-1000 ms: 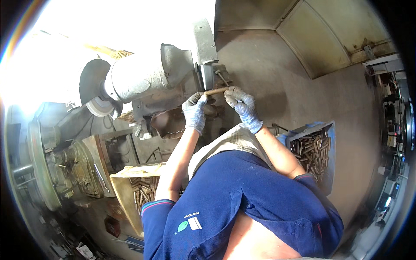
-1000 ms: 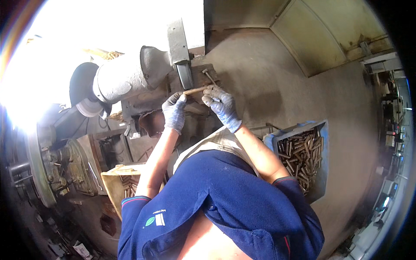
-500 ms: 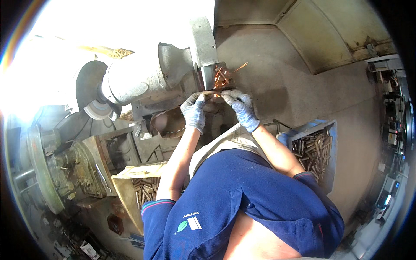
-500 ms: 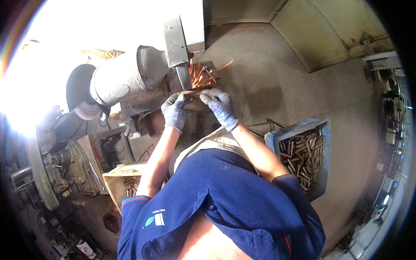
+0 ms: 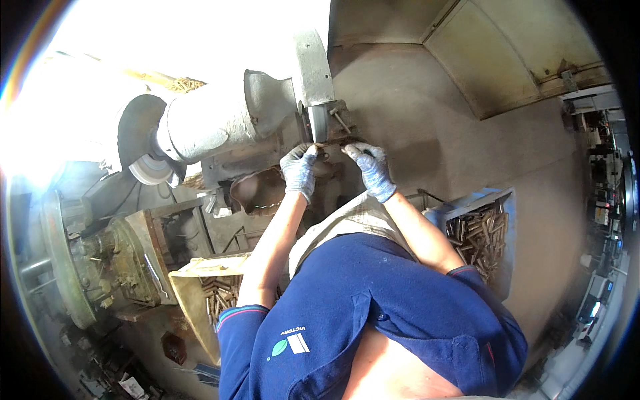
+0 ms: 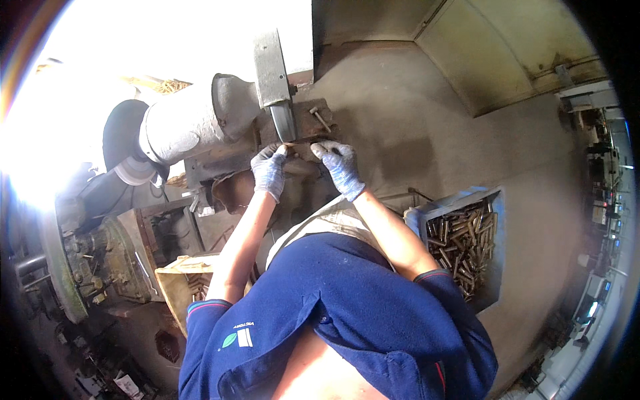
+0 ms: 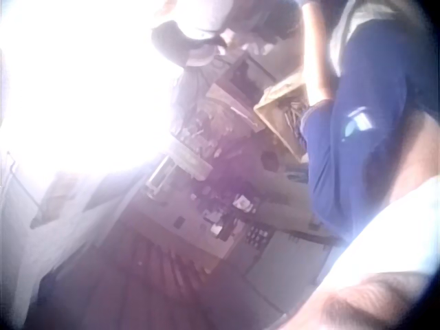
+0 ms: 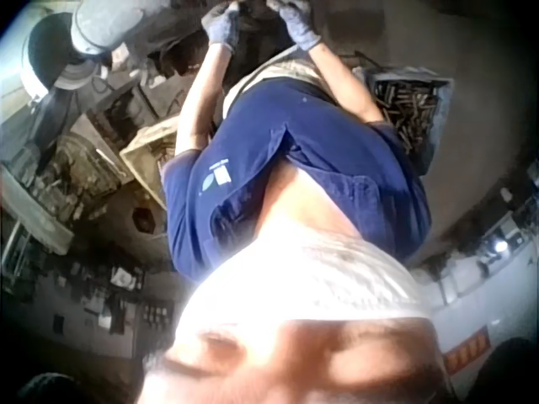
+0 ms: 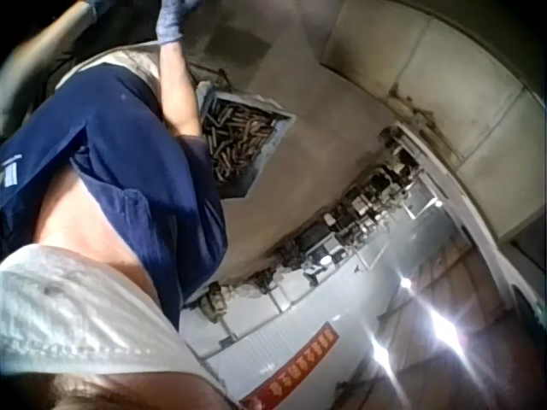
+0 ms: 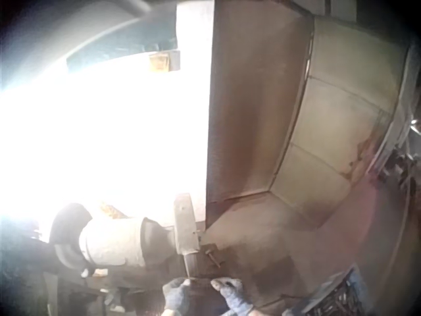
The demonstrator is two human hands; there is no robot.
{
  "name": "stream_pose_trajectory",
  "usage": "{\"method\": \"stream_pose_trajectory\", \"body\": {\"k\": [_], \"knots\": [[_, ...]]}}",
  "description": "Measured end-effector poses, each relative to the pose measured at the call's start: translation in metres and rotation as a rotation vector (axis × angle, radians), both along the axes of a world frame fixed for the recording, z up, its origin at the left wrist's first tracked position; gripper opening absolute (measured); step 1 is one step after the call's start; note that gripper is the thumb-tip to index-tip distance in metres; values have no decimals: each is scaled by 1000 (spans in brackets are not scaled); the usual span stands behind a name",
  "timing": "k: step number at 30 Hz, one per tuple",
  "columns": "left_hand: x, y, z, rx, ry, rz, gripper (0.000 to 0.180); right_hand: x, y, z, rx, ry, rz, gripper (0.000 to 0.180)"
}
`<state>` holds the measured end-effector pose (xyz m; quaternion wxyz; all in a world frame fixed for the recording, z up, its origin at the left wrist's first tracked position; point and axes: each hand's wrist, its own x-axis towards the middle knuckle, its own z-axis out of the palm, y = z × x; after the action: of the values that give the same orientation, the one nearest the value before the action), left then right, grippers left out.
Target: The person picks up small metal tubes from a bin, holds them against a rotating grinding wheel to smooth the edges, and places them into a separate bin.
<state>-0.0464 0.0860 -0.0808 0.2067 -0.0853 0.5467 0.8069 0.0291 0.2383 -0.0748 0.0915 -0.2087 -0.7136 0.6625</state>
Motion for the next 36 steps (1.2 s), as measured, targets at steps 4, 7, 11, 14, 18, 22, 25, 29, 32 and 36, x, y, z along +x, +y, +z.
{"method": "stream_pose_trajectory", "body": {"k": [4, 7, 11, 14, 18, 22, 25, 29, 32, 36], "knots": [[-4, 2, -15, -8, -20, -30, 7, -5, 1, -9, 26, 86, -72, 30], [-12, -11, -21, 35, -60, 4, 9, -11, -10, -10, -6, 70, -33, 29], [-18, -31, -20, -26, -67, 53, 9, -19, -28, -9, -126, 69, 17, 27], [-18, -40, -4, -56, -83, 48, 8, -24, -37, -19, -216, 96, 29, 26], [-12, -48, 24, -94, -47, 60, 6, -20, -44, -5, -286, 122, 86, 25], [5, -61, 34, 39, 103, -14, 7, 5, -40, 9, -146, 316, 167, 33], [19, -71, 49, -97, 189, -100, 13, 21, -32, 28, 144, 472, 242, 43], [29, -75, 60, -73, 187, -152, 16, 36, -29, 65, 311, 465, 286, 51], [29, -77, 65, -38, 145, -169, 15, 43, -27, 78, 374, 471, 299, 53], [28, -77, 70, 40, -20, -162, 15, 46, -28, 81, 424, 530, 307, 52]]}}
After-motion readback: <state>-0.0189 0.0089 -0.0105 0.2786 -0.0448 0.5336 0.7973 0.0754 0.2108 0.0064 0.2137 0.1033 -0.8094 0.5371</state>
